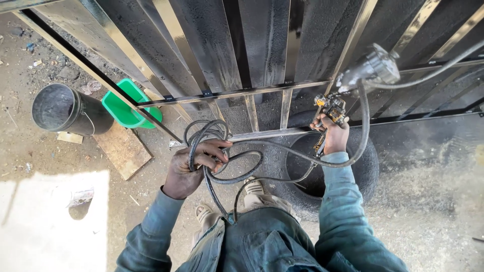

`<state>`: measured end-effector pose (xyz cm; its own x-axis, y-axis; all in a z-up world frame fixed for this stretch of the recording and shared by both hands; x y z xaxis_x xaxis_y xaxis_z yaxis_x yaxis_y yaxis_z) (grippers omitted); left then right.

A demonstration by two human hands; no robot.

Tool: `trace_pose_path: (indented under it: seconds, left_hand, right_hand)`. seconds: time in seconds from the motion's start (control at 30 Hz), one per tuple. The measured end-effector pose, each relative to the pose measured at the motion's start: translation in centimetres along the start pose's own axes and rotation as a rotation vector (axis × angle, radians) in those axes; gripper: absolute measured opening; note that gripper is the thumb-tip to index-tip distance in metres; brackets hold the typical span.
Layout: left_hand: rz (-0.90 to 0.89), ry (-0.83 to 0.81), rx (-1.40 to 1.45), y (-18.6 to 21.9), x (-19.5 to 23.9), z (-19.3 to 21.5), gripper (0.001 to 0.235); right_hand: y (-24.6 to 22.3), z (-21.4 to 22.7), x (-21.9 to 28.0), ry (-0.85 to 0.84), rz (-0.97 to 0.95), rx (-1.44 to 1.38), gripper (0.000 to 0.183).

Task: Spray painting a black metal gate using a pneumatic spray gun while managing the air hose.

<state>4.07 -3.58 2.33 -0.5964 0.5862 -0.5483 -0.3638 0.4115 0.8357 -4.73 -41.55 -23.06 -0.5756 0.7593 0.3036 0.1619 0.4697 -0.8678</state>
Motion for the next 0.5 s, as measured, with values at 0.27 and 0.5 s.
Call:
trace_pose_path:
  seconds: [0.27, 0.5]
  left_hand:
    - [0.024, 0.003, -0.032, 0.5, 0.3, 0.8, 0.017]
    - [0.015, 0.011, -0.037, 0.3, 0.6, 0.8, 0.018]
  right_hand:
    - [-8.0, -4.0, 3.1, -0.031, 0.083, -0.051, 0.008]
    - [-4.7, -1.6, 1.9, -0.003, 0.061, 0.004, 0.012]
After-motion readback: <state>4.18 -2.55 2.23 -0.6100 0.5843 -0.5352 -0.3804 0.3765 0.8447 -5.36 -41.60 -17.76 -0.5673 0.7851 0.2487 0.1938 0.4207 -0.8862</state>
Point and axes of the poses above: each hand's wrist, its own x-axis away from the middle knuckle, its own z-axis out of the back of the hand, y = z × x, the point moved 6 cm from there along -x, towards the middle knuckle, and after that the axes turned 4 degrees about -z, right-handed, at the moved point
